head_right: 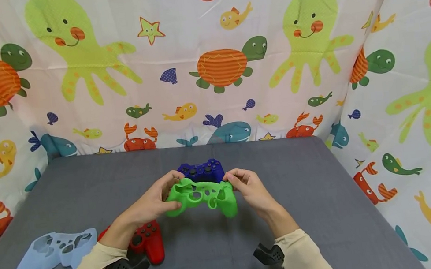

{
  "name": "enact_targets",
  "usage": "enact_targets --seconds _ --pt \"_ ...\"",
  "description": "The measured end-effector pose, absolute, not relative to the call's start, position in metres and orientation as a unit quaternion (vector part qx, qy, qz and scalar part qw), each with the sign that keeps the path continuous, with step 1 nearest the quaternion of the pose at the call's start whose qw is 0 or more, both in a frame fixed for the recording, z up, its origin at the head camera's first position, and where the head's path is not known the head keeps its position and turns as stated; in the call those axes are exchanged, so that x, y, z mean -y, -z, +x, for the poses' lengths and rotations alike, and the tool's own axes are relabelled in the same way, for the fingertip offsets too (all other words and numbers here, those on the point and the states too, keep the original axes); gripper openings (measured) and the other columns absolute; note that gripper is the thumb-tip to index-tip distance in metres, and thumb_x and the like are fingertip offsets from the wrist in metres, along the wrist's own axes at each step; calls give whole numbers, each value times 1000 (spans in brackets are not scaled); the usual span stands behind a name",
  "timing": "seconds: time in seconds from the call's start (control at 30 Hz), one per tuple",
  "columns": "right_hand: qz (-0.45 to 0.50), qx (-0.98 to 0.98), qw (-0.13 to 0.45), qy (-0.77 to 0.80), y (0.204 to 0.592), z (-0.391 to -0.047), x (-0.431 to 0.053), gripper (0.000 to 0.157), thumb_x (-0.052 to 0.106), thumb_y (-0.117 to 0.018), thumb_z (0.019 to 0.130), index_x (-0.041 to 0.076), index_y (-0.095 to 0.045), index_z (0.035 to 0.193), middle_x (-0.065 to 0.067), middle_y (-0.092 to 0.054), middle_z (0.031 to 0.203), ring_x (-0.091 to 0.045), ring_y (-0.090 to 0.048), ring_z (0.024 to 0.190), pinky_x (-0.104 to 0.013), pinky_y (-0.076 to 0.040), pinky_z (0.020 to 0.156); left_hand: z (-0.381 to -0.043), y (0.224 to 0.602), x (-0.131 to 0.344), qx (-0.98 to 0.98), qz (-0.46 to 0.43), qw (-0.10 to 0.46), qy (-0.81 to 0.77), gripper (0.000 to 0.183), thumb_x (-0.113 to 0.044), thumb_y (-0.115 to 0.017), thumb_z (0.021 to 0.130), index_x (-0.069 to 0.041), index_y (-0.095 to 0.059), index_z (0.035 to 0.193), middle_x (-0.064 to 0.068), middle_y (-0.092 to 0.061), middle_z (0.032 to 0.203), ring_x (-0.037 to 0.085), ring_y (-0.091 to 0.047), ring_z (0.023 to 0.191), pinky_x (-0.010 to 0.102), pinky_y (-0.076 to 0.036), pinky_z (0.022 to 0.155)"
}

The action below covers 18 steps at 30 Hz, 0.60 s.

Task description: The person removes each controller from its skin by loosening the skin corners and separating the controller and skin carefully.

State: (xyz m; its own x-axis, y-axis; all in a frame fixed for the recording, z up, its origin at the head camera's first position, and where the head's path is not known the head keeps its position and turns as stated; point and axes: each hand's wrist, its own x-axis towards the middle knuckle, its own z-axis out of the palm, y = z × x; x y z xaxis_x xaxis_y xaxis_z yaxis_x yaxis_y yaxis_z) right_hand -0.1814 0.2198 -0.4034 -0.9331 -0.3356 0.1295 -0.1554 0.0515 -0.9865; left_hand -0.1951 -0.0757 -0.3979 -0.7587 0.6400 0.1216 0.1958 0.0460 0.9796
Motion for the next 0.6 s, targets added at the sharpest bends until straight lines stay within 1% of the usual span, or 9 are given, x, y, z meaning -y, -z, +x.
enact_targets --seconds 0.07,0.13,0.2,0.3,0.37,0.43,0.47,0.53,0.6 --pt "-183 -722 72 663 404 -181 -220 23 21 -46 109 19 -68 102 11 -61 86 -3 -55 80 -21 -48 78 -195 398 76 -699 281 158 -638 44 8 -56 85 -5 -40 124 10 -51 110 18 -59 86 27 -52 69" --pt "-205 -723 83 655 403 -181 -219 21 21 -46 109 20 -66 113 12 -62 93 -3 -57 86 -22 -48 82 -194 397 76 -692 271 146 -653 44 9 -56 85 -6 -39 123 9 -52 107 17 -59 86 27 -53 69" --pt "-228 -711 100 657 403 -180 -216 23 22 -45 109 21 -61 125 13 -65 109 -3 -61 97 -24 -51 89 -193 396 74 -686 274 147 -658 45 9 -56 84 -6 -38 122 8 -53 106 16 -60 88 27 -53 71" --pt "-263 -671 122 683 402 -179 -213 32 25 -36 112 21 -50 140 12 -64 121 -6 -64 106 -28 -52 94 -191 395 71 -673 295 165 -658 47 9 -57 83 -4 -37 123 8 -54 108 15 -61 90 27 -54 73" --pt "-270 -629 140 715 401 -178 -212 37 29 -28 113 20 -52 139 10 -65 121 -8 -65 107 -30 -53 95 -190 394 70 -670 301 168 -657 48 10 -57 82 -4 -37 123 8 -54 107 14 -61 89 26 -54 72" --pt "-269 -604 151 735 401 -178 -212 45 35 -18 113 20 -57 132 9 -67 115 -8 -66 102 -29 -53 93 -190 392 71 -673 299 168 -655 48 11 -56 82 -4 -38 125 8 -53 110 14 -61 88 26 -53 71" --pt "-267 -600 154 739 401 -178 -213 47 36 -17 113 20 -59 127 9 -67 111 -7 -66 100 -28 -53 91 -189 391 71 -676 297 170 -653 49 11 -56 82 -5 -38 125 9 -52 111 14 -60 87 25 -53 70" --pt "-260 -605 155 736 403 -178 -213 37 33 -24 113 20 -57 121 10 -67 107 -5 -66 95 -25 -54 87 -189 391 72 -685 297 175 -642 49 10 -55 83 -5 -39 127 9 -52 112 15 -60 86 24 -52 69" --pt "-259 -628 149 719 405 -179 -213 23 24 -34 112 19 -51 126 8 -68 106 -4 -67 91 -23 -55 83 -190 392 71 -694 298 176 -631 49 9 -55 83 -5 -39 128 9 -51 114 15 -59 85 24 -51 68"
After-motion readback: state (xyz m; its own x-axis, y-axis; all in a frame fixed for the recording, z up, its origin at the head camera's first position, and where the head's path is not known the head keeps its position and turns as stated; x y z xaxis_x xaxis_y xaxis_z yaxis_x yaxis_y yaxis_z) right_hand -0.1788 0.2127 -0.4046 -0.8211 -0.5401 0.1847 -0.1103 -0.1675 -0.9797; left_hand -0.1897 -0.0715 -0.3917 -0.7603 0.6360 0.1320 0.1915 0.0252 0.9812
